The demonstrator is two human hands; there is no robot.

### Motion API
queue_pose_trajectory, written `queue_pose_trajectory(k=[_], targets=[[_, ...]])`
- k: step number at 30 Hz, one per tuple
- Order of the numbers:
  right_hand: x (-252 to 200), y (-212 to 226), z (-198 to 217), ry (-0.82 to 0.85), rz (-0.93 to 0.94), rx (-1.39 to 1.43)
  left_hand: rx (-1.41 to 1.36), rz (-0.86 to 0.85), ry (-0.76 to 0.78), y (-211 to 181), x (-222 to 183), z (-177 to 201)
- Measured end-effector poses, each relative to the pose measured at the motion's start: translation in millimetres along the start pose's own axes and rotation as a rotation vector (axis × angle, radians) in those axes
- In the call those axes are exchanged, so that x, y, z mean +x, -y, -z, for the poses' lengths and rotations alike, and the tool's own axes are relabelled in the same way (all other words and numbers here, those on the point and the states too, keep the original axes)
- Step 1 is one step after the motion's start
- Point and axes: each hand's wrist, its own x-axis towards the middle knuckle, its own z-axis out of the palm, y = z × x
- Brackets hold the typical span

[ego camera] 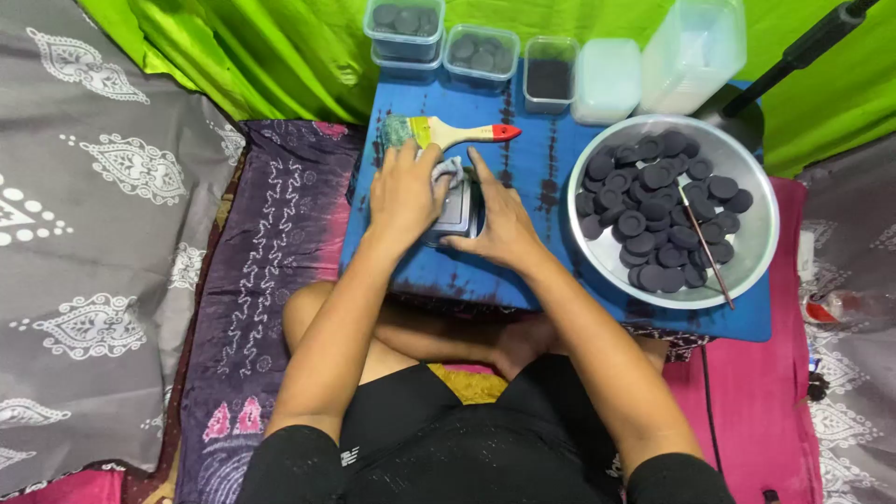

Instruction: Sorting small black circular discs from a large bowl into a small plastic container while using a brush and stick

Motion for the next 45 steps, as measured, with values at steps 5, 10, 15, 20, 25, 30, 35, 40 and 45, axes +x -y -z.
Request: queue_pose_trajectory(k=[5,10,15,20,25,30,35,40,45], targets=[[-3.9,-12.5,-8.2,-0.002,-0.035,0.004,0.074,-0.163,0.039,-28.6,-10.9,8.0],[-1.6,-0.5,-3.1,0.014,-0.023,0.033,0.057,-0.056,0.012,-9.7,11.3,-2.1],[-3.7,0.3,-3.4,0.012,-0.034,0.005,0.053,-0.222,0.064,-22.9,-36.5,23.3],[0.7,1.2,0.0,0.016,0.010,-0.011,0.008,-0.043,0.111,2.7,-41.4,15.3],[-1.2,-0.5,-2.1,-0.020,0.016,-0.038,-0.031,0.018,0.011,-8.7,-43.7,7.2],[-3.7,-6.1,-10.1,-0.110,0.007,-0.268,-0.063,0.107,-0.095,-12.7,-67.2,-4.1],[-10.2,33.8,25.3,0.078,0.002,-0.352,-0.104,0.134,-0.162,-0.2,-32.1,-10.9],[3.8,30.6,45.6,0.175,0.037,-0.521,-0.107,0.058,-0.184,-8.5,-48.3,-5.7],[5.1,3.9,28.2,0.156,0.110,-0.117,-0.122,0.072,-0.098,-18.0,-80.9,11.3]])
